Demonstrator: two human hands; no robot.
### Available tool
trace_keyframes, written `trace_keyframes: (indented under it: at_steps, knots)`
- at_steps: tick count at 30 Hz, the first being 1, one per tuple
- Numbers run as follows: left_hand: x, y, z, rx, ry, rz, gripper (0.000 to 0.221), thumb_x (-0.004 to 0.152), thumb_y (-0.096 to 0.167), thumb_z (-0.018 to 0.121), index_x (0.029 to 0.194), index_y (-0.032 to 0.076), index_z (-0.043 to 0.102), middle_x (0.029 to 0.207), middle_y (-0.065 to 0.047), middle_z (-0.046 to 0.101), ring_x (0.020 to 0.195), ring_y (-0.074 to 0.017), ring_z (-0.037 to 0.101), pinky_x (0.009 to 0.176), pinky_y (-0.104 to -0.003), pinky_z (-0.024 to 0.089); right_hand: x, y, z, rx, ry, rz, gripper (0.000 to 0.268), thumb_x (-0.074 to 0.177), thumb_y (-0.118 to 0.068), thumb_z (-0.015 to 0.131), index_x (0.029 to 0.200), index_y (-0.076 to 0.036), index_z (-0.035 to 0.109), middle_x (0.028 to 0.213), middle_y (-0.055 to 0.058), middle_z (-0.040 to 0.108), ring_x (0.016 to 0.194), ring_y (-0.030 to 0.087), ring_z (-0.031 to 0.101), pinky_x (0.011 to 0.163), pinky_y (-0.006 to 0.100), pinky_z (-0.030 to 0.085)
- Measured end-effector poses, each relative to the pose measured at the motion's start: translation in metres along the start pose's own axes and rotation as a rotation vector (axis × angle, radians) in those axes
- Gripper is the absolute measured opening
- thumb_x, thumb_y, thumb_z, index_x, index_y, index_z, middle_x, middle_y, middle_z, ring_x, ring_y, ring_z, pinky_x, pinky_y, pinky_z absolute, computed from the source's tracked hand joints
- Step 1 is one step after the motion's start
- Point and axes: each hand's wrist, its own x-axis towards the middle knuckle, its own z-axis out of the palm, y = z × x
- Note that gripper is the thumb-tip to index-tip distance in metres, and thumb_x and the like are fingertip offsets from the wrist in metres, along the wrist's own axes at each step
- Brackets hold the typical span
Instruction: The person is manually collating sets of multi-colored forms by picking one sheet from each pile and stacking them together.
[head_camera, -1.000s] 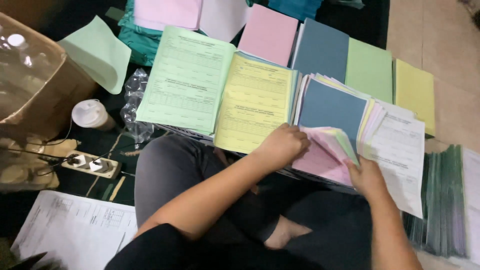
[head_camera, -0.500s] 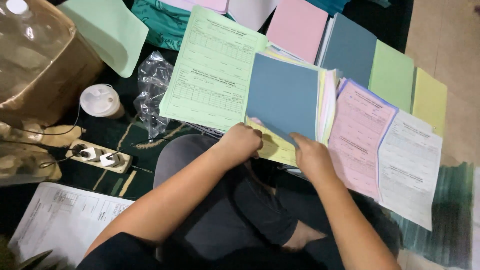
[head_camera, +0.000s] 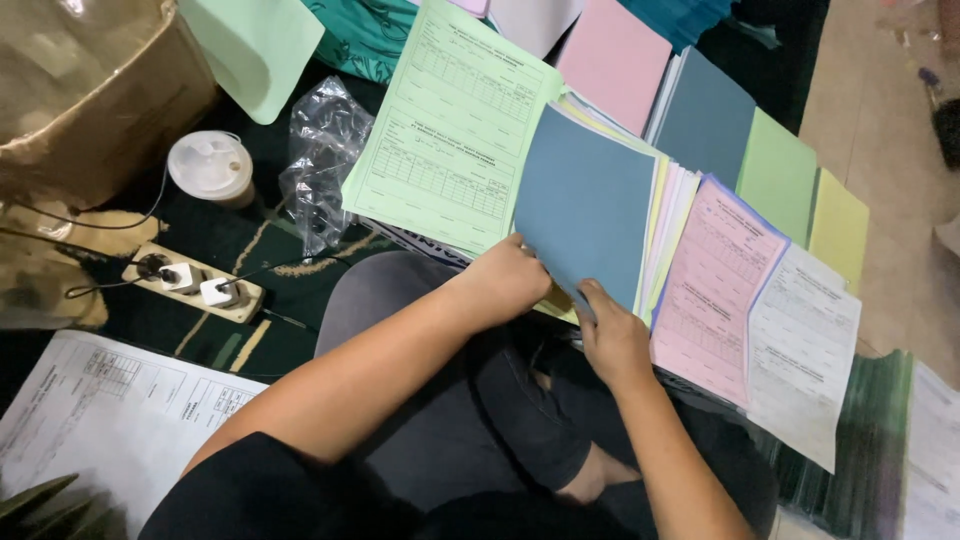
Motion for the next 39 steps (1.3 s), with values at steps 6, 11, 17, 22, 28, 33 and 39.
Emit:
trace_keyframes:
  at_steps: [6,11,17,22,28,33,39]
  knots:
    - [-0.005,0.003,-0.036,-0.038,0.427,0.113,0.003,0.074,0.012,0.073,0.073,0.015,0.072,0.069,-0.002,0.07,0.069,-0.0225,0.065,0.073,-0.038,0.041,-0.006,0.014,0.016,-0.042,-0.036,0.161,0.043,0.101,-0.028,0.057,0.139,-0.009,0.059,0.126,0.021,0.07,0.107,0.043,0.07,0.088,0.058,0.058]
    - [-0.031,-0.04,-0.091,-0.041,0.606,0.025,0.004,0.082,0.012,0.074,0.081,0.013,0.07,0.079,-0.004,0.07,0.079,-0.0242,0.065,0.073,-0.037,0.043,0.018,0.069,0.008,-0.043,-0.012,0.436,0.043,0.099,-0.048,0.063,0.106,-0.006,0.074,0.089,0.024,0.075,0.092,0.05,0.071,0.079,0.062,0.055]
    - [-0.105,-0.152,-0.069,-0.031,-0.092,-0.431,0.043,0.064,0.042,0.09,0.088,0.01,0.076,0.088,-0.01,0.072,0.086,-0.0354,0.067,0.081,-0.046,0.053,0.101,-0.046,-0.115,-0.157,0.425,0.043,0.019,0.107,0.008,0.069,0.119,0.022,0.073,0.093,0.033,0.072,0.066,0.039,0.068,0.064,0.043,0.056]
    - [-0.104,-0.169,-0.095,-0.133,-0.368,-0.444,0.036,0.069,0.038,0.091,0.1,0.02,0.082,0.093,-0.002,0.079,0.087,-0.0268,0.076,0.077,-0.04,0.058,0.19,-0.115,-0.03,-0.081,0.152,-0.121,0.037,0.09,-0.004,0.061,0.125,-0.012,0.072,0.091,0.015,0.076,0.084,0.038,0.075,0.069,0.053,0.062]
    - [-0.132,-0.155,-0.095,0.037,-0.126,-0.097,0.015,0.078,0.03,0.081,0.087,0.019,0.08,0.089,-0.002,0.075,0.082,-0.0279,0.071,0.079,-0.044,0.053,0.165,-0.136,0.065,0.005,-0.156,-0.175,0.029,0.088,-0.004,0.057,0.114,-0.003,0.069,0.093,0.019,0.075,0.085,0.041,0.076,0.071,0.051,0.061]
    - [-0.135,-0.148,-0.107,0.163,0.192,0.091,0.005,0.086,0.018,0.069,0.088,0.016,0.073,0.091,0.0,0.07,0.087,-0.0232,0.066,0.078,-0.04,0.046,0.146,-0.168,0.065,0.133,-0.041,-0.11,0.039,0.093,-0.014,0.063,0.128,0.004,0.063,0.127,0.033,0.065,0.107,0.049,0.07,0.082,0.059,0.059]
    - [-0.046,-0.08,-0.119,0.293,0.621,0.042,0.009,0.098,0.014,0.074,0.102,0.019,0.08,0.107,0.0,0.076,0.102,-0.0254,0.064,0.088,-0.042,0.043,0.177,-0.093,0.007,0.621,0.021,0.405,0.044,0.091,-0.035,0.061,0.108,0.005,0.068,0.096,0.027,0.074,0.091,0.046,0.074,0.07,0.054,0.058]
